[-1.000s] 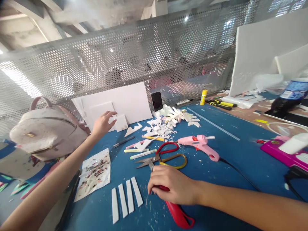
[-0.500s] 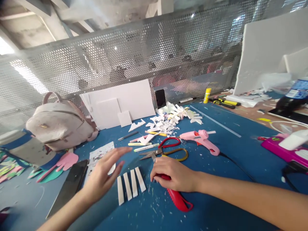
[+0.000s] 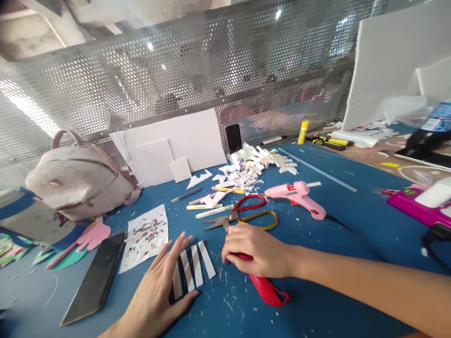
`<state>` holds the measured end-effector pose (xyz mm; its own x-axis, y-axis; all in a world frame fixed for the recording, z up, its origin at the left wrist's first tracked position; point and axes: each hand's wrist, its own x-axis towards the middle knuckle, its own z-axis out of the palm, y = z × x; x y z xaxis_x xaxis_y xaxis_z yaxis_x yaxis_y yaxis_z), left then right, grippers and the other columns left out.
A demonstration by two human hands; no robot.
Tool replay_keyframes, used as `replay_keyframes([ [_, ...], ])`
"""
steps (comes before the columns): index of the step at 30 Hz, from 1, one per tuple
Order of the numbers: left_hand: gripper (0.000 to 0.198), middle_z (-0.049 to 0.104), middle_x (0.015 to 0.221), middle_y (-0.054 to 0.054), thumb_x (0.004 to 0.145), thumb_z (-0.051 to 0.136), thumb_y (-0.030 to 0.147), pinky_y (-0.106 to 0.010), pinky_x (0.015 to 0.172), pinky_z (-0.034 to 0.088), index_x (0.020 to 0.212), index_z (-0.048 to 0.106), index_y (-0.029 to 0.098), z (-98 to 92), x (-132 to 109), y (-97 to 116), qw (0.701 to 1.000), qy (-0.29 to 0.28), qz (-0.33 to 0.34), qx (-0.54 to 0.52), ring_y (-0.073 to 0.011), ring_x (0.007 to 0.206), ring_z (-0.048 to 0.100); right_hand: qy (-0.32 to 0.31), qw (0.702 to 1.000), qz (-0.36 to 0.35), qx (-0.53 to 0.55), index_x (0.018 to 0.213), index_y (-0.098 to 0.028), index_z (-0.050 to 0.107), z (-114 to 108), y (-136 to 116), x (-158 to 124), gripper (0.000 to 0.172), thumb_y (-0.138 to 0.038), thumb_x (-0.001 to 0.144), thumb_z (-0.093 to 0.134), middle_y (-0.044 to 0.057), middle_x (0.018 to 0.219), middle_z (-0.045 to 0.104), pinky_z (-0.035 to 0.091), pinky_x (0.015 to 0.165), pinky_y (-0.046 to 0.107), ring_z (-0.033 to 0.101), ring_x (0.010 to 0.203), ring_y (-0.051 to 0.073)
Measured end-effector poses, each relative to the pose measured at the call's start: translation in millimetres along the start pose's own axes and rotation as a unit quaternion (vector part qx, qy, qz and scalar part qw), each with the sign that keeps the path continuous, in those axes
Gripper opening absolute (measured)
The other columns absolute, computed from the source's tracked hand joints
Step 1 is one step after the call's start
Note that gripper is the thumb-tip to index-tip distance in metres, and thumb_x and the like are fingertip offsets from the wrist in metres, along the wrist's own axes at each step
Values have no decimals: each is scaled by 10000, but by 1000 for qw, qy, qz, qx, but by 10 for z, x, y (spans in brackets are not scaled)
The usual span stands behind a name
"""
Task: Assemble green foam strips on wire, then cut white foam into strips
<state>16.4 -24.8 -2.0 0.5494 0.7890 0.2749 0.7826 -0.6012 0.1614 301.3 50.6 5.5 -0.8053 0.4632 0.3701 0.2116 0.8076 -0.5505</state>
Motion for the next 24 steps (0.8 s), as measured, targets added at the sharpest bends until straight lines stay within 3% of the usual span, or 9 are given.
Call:
replay_keyframes([
  [17, 946, 380, 1582, -159, 933, 575, 319, -569, 1207, 288, 1586, -100, 199, 22, -62, -28, 1000, -8, -6, -20, -285, 1428, 428, 7, 1000, -19, -13, 917, -181, 688, 34, -2, 17, 215, -151, 962, 480, 41, 817, 686, 395, 774, 332, 511, 795, 183],
  [24, 946, 409, 1565, -163, 927, 585, 365, -552, 1186, 339, 1594, -58, 177, 20, -37, -55, 1000, 12, 6, 2, -311, 1411, 450, 9, 1000, -10, -6, 910, -179, 690, 17, -16, 32, 216, -143, 948, 480, 45, 812, 685, 402, 773, 330, 519, 800, 183],
])
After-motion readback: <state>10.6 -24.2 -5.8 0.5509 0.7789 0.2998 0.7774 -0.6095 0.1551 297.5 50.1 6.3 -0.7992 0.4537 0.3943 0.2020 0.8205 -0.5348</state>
